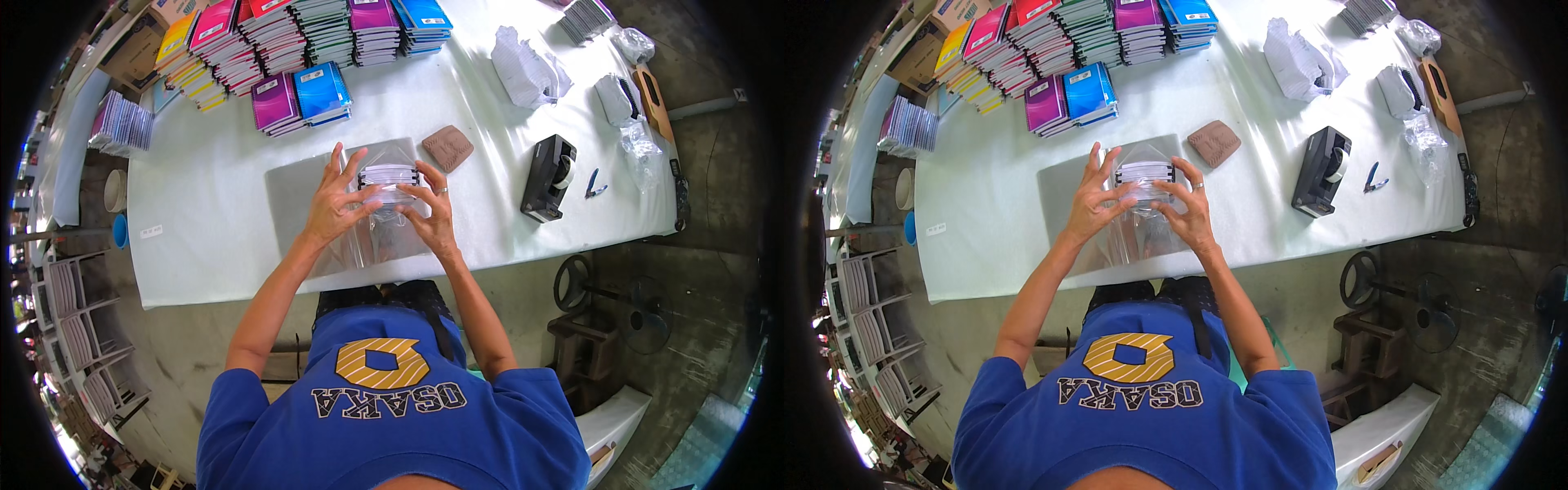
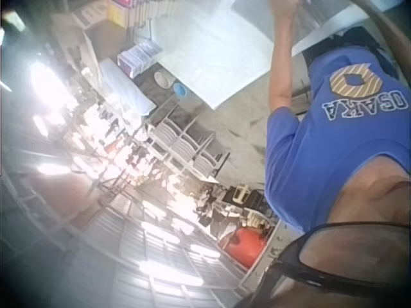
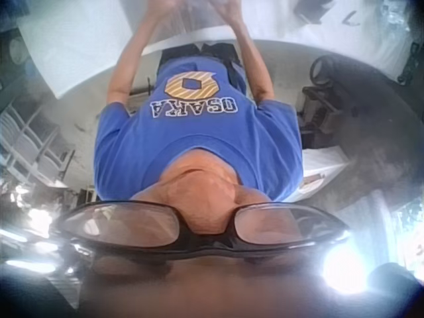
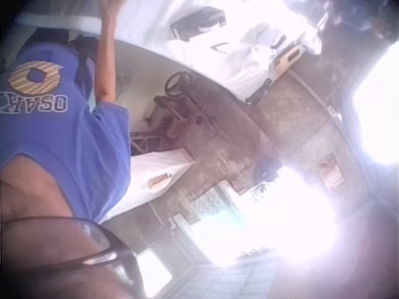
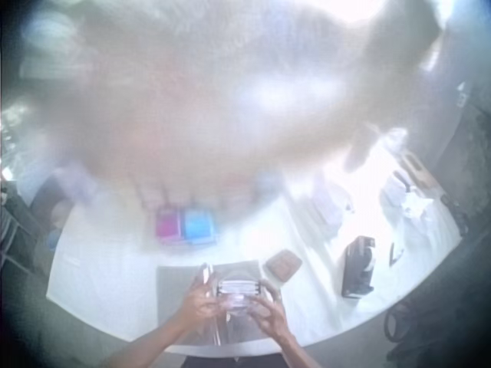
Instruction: The person places stacks of small colorful notebooks into clear plastic bags, applies tape to seal them, and organizes the bags on a work table.
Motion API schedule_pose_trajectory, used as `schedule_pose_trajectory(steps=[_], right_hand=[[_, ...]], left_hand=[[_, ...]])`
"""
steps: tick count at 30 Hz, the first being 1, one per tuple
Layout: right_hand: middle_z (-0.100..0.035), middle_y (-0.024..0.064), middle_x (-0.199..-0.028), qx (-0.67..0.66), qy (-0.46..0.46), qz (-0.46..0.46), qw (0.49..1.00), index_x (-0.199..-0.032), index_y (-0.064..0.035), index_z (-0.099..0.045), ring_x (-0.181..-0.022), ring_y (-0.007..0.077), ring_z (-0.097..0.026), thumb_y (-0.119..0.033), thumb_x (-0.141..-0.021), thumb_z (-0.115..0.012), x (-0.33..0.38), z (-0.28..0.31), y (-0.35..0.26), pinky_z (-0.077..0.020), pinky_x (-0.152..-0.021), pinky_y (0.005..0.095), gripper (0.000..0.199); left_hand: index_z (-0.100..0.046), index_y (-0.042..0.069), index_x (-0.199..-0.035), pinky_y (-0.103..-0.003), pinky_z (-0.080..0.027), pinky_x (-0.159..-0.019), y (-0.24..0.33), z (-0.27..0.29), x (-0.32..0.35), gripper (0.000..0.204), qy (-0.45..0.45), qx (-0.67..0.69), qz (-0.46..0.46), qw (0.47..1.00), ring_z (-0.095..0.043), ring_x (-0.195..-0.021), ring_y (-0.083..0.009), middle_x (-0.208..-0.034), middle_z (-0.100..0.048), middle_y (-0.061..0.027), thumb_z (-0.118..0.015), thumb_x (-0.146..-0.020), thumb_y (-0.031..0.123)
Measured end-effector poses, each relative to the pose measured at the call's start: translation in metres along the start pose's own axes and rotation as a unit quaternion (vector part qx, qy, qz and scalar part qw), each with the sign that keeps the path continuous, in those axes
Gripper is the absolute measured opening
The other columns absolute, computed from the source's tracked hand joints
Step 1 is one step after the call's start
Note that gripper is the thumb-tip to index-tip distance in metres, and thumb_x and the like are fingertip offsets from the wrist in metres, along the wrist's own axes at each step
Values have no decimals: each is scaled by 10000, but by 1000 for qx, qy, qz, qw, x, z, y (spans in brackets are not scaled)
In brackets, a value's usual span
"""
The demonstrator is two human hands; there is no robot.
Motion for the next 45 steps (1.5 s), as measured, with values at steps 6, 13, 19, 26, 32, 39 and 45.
schedule_pose_trajectory(steps=[6, 13, 19, 26, 32, 39, 45], right_hand=[[-559, 139, -1254, -69, -27, -28, 997, -947, -88, -722, -1156, 312, -545, -126, -705, -811, -17, 5, -1, -458, -950, 416, 261], [-613, 123, -1162, -36, -66, -37, 996, -881, -77, -728, -1001, 262, -625, -113, -710, -805, -30, 7, -9, -516, -809, 373, 191], [-654, 82, -1052, 46, -36, -12, 998, -859, -94, -725, -923, 246, -632, -107, -711, -798, -35, 5, -3, -471, -821, 356, 166], [-676, 31, -988, -105, -22, -183, 977, -1014, -39, -689, -903, 175, -613, -102, -706, -816, -43, 14, 21, -454, -784, 336, 339], [-539, -28, -803, -232, -113, -313, 914, -950, -37, -744, -814, 114, -485, -70, -707, -780, -47, -5, 35, -380, -753, 258, 249], [-565, -5, -875, -202, -102, -211, 951, -884, -89, -773, -873, 119, -527, 44, -707, -717, -50, -6, 13, -421, -781, 265, 229], [-610, 26, -995, -116, -96, -163, 975, -885, -112, -767, -943, 171, -558, 101, -690, -655, -47, -3, 5, -431, -885, 349, 310]], left_hand=[[-770, 236, -983, -462, -234, -1149, -2, 6, -13, 232, -39, 32, 8, 999, -147, -1458, -332, -1475, -435, -18, -779, -758, 295], [-759, 260, -1006, -473, -237, -1154, -3, 2, -29, 251, -42, 62, -17, 997, -139, -1461, -306, -1442, -469, 42, -770, -756, 267], [-746, 259, -1045, -463, -249, -1154, -12, -2, -34, 323, -31, 96, -21, 995, -144, -1463, -287, -1426, -488, 44, -791, -729, 213], [-615, 183, -1280, -380, -324, -1114, -11, -4, -52, 610, -15, 261, 135, 956, -286, -1423, -251, -1462, -453, -12, -822, -706, 206], [-633, 13, -1209, -332, -334, -1083, -52, -50, -50, 527, -306, 461, 246, 796, -469, -1287, -189, -1372, -536, -111, -779, -742, 208], [-654, 7, -1180, -409, -304, -1106, -46, -43, -56, 408, -375, 453, 143, 796, -399, -1352, -253, -1364, -556, -66, -709, -809, 170], [-428, 128, -1423, -613, -154, -1129, 12, -6, -44, 716, -370, -82, -116, 918, -76, -1466, -337, -1551, -288, 38, -694, -805, 375]])
Point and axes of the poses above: each hand's wrist, its own x-axis away from the middle knuckle, its own z-axis out of the back of the hand, y = z × x, the point moved 7 cm from there along -x, towards the middle knuckle
